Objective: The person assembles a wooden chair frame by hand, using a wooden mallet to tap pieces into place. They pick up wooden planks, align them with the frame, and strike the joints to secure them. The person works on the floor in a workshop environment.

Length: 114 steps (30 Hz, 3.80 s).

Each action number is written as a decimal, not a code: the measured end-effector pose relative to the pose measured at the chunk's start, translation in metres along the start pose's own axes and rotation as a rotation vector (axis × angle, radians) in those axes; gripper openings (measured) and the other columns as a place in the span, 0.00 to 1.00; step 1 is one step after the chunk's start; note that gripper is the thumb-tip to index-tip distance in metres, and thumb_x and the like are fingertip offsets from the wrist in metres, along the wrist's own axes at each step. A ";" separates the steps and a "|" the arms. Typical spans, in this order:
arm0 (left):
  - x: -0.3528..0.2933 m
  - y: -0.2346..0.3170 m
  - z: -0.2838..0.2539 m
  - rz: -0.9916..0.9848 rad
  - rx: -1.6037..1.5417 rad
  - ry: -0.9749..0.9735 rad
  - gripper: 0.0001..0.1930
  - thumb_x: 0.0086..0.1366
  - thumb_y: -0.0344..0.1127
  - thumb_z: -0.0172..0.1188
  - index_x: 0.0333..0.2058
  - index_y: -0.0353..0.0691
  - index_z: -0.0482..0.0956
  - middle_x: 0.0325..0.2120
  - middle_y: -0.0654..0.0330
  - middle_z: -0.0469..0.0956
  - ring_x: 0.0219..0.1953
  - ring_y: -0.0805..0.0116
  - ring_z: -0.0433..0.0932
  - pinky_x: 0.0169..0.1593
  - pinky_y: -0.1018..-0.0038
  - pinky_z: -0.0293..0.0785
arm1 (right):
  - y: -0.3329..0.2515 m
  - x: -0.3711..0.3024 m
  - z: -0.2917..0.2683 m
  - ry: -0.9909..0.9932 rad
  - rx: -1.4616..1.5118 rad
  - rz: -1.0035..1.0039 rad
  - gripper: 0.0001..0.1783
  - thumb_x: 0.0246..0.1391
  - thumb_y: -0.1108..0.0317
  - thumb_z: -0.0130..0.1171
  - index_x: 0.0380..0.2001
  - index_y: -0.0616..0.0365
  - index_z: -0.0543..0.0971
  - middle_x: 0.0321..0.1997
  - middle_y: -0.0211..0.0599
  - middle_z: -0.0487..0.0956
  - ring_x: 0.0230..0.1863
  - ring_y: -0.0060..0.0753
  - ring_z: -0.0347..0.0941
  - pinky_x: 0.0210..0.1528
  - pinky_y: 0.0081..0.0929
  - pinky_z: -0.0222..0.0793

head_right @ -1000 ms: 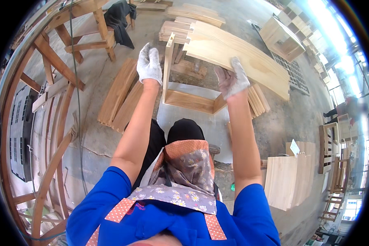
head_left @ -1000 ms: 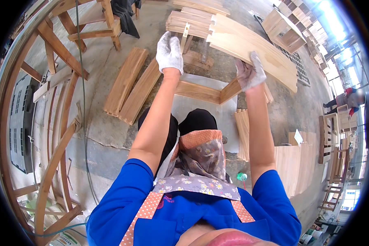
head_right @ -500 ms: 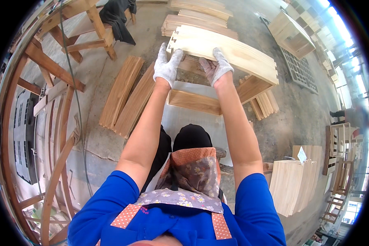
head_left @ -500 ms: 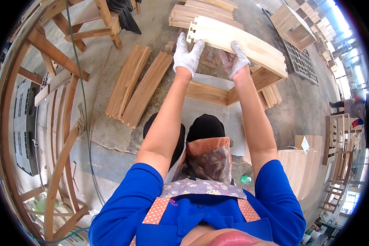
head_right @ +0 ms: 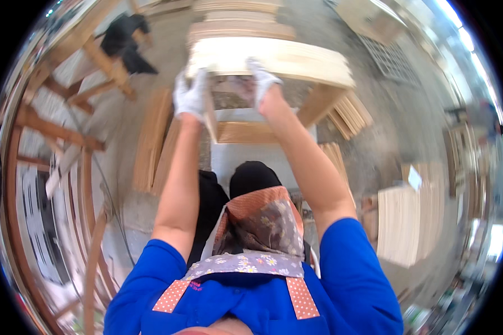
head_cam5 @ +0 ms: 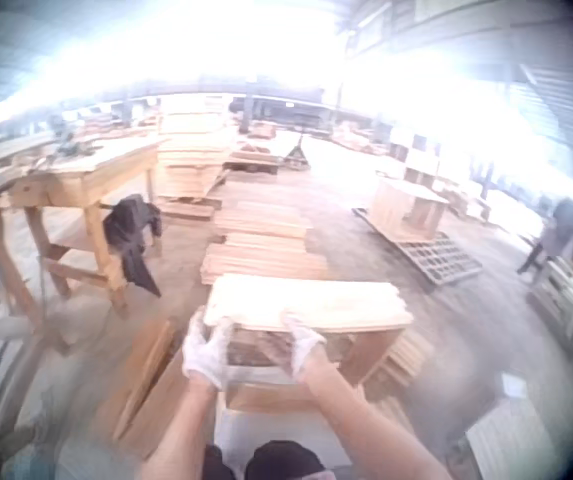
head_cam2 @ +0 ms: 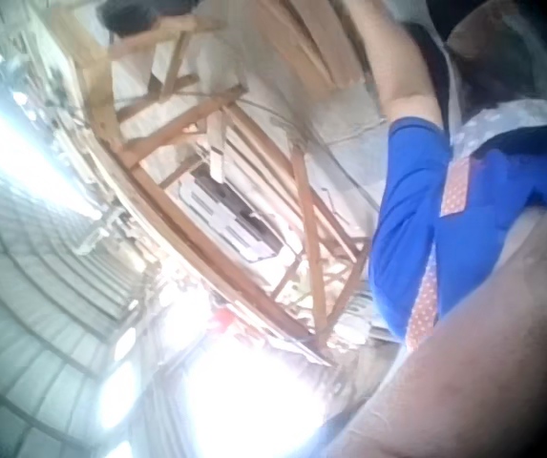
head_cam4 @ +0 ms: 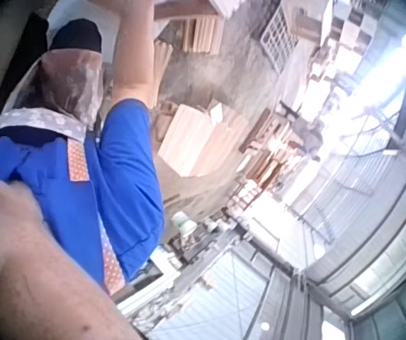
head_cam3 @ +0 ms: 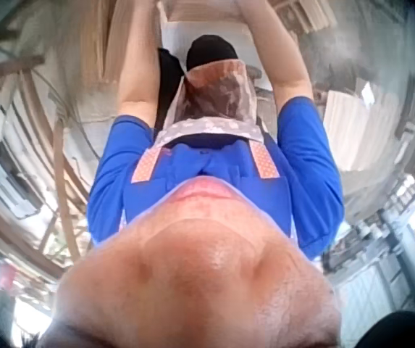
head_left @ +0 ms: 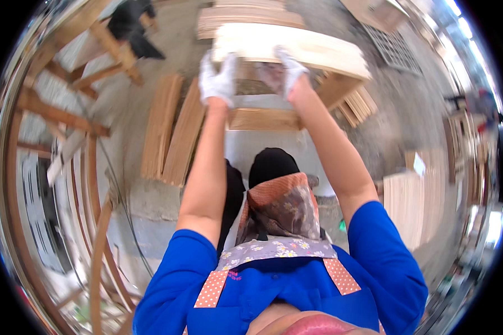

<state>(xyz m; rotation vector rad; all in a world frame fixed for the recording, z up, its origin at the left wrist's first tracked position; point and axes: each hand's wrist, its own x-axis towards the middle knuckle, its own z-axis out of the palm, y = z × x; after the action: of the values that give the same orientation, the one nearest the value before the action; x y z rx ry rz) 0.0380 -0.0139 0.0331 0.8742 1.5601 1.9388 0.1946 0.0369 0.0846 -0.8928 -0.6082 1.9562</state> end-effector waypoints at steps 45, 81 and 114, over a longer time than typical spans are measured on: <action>0.004 0.071 0.196 0.804 1.538 -0.865 0.52 0.42 0.64 0.65 0.66 0.59 0.54 0.63 0.46 0.55 0.66 0.46 0.52 0.67 0.57 0.48 | 0.185 -0.208 -0.417 0.870 -1.321 0.903 0.41 0.39 0.51 0.69 0.56 0.54 0.66 0.58 0.52 0.69 0.58 0.51 0.69 0.58 0.43 0.67; -0.011 0.080 0.204 0.608 1.575 -0.833 0.55 0.43 0.63 0.64 0.67 0.46 0.49 0.65 0.53 0.53 0.67 0.53 0.50 0.67 0.52 0.45 | -0.215 -0.106 -0.152 0.407 -1.493 -0.193 0.22 0.53 0.63 0.57 0.47 0.63 0.70 0.26 0.36 0.75 0.18 0.23 0.68 0.19 0.24 0.67; -0.009 0.075 0.204 0.623 1.525 -0.816 0.47 0.49 0.51 0.60 0.67 0.51 0.50 0.67 0.52 0.51 0.68 0.54 0.49 0.67 0.52 0.44 | -0.189 -0.185 -0.139 0.543 -1.620 -0.268 0.23 0.52 0.60 0.59 0.48 0.63 0.70 0.25 0.37 0.75 0.19 0.26 0.70 0.20 0.25 0.66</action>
<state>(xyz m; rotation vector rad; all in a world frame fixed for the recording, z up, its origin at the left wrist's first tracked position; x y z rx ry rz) 0.1964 0.0967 0.1324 2.4820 2.0857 0.0248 0.4666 -0.0192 0.1951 -1.9912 -1.8575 0.5621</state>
